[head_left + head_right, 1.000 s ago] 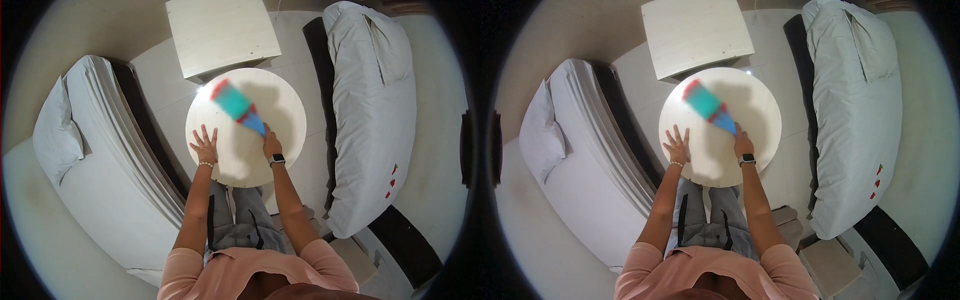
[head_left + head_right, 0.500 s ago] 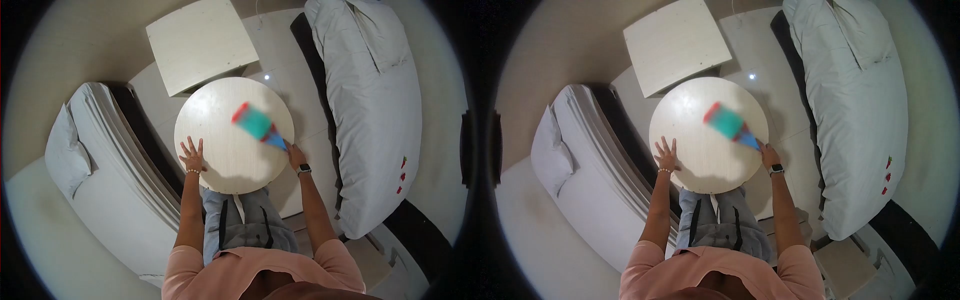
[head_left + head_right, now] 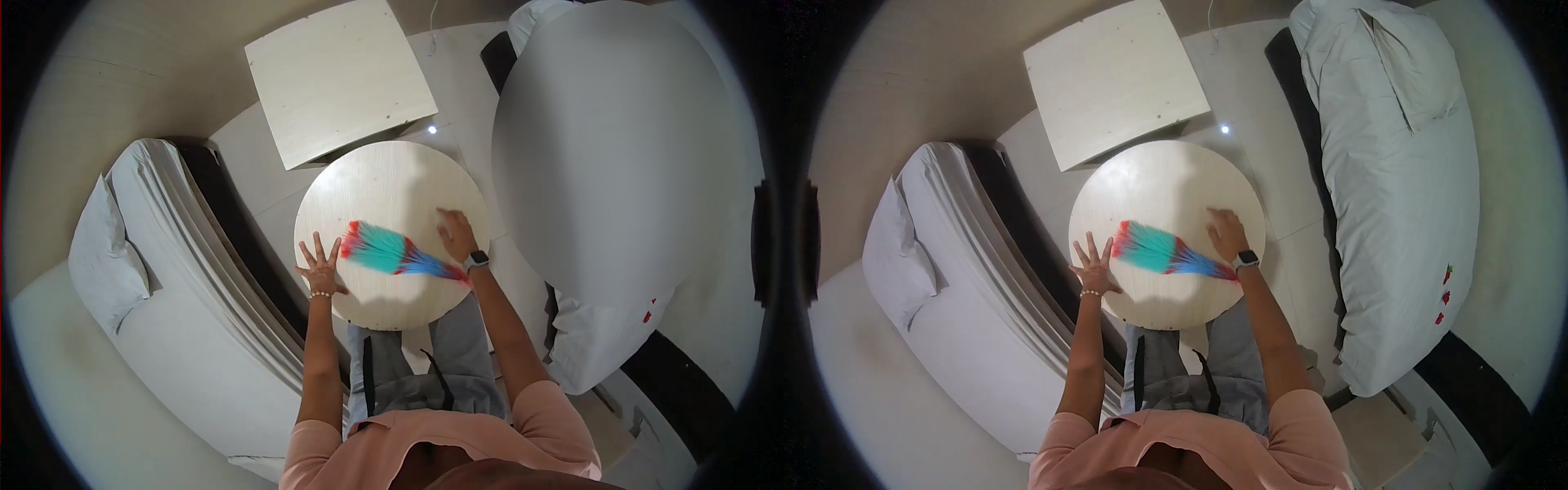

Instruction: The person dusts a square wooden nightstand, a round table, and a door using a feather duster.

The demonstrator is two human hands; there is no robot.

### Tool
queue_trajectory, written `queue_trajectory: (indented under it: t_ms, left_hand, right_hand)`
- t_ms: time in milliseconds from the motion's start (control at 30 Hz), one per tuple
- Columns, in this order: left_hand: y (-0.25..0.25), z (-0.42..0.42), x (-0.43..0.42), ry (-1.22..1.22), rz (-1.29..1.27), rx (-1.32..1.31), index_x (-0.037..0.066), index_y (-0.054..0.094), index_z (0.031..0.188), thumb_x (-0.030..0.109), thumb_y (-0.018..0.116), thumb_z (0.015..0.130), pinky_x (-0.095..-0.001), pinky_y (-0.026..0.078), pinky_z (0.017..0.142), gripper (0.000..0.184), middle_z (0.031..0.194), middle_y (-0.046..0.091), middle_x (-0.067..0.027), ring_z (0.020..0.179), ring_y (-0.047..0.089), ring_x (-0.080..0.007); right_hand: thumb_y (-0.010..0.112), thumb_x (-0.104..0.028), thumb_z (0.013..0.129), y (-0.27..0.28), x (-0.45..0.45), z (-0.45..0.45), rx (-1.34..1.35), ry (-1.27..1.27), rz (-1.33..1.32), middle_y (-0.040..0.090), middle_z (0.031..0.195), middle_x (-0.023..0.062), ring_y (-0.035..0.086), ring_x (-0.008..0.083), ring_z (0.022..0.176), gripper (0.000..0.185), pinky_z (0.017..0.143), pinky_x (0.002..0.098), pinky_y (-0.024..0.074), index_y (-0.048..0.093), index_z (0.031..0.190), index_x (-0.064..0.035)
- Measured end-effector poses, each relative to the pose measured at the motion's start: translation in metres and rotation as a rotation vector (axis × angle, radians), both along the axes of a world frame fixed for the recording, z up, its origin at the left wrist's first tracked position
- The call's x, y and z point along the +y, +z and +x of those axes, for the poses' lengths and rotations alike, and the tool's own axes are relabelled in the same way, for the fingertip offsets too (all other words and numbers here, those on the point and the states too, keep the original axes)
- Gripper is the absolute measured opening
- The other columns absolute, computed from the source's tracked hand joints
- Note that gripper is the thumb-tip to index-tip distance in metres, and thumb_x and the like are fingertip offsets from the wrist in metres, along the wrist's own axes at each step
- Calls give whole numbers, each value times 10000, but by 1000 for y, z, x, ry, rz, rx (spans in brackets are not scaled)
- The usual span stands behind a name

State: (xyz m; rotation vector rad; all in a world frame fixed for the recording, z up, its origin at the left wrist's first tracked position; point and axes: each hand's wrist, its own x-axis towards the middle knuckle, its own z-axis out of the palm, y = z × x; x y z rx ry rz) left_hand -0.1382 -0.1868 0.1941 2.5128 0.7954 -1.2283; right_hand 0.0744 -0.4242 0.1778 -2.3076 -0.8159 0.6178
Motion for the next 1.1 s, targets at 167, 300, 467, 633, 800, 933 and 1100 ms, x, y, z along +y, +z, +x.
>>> queue_trajectory:
  t_ms: [167, 300, 467, 633, 800, 933, 1100]
  left_hand:
    - [3, 41, -8, 580, -156, -191, 154, 41, 1367, 413, 549, 714, -664, 54, 922, 867, 1407, -5, -177, 1294, 7, -362]
    - [-19, 135, -46, 704, -45, -668, 119, 111, 1355, 318, 502, 761, -644, 72, 935, 739, 1384, 61, -225, 1290, 37, -368]
    - [-53, 274, -98, 945, 452, -676, 109, 173, 1348, 332, 405, 794, -630, 72, 944, 640, 1386, 107, -212, 1285, 49, -386]
    - [-71, 278, -112, 833, 681, -614, 106, 192, 1346, 340, 356, 792, -587, 63, 973, 623, 1395, 97, -194, 1288, 60, -371]
    - [-74, 284, -107, 885, 685, -636, 116, 227, 1334, 321, 381, 783, -567, 49, 987, 607, 1391, 112, -184, 1290, 63, -356]
    - [-74, 282, -107, 889, 703, -653, 127, 254, 1323, 341, 362, 795, -553, 53, 993, 580, 1382, 152, -168, 1288, 95, -335]
    - [-70, 281, -107, 922, 675, -636, 129, 266, 1319, 334, 375, 788, -551, 52, 995, 580, 1387, 149, -147, 1288, 101, -324]
  right_hand:
    - [460, -166, 843, -11, 47, 81, 415, -675, 290, 513, 972, 137, 518, 200, 886, 255, 765, 292, 439, 491, 1050, -19]
    - [479, -251, 833, -53, 95, 142, 1056, -1158, 854, 504, 978, 165, 522, 211, 890, 351, 776, 271, 440, 456, 1044, 28]
    - [508, -539, 734, -93, 143, 180, 1437, -1352, 730, 389, 1175, 234, 414, 314, 1101, 829, 945, 399, 303, 205, 1252, 33]
    - [442, -581, 763, -132, 169, 185, 1651, -1397, 678, 461, 1105, 180, 428, 304, 1052, 742, 938, 452, 310, 351, 1177, 28]
    - [328, -436, 854, -162, 183, 197, 1830, -1444, 884, 509, 1087, 111, 506, 258, 974, 455, 839, 465, 401, 454, 1116, -86]
    - [299, -410, 866, -161, 175, 217, 1895, -1259, 732, 492, 1140, 116, 479, 271, 1049, 446, 864, 483, 384, 433, 1148, -91]
    - [286, -364, 903, -167, 149, 248, 1842, -1195, 701, 457, 1187, 117, 445, 286, 1091, 395, 887, 511, 360, 412, 1159, -91]
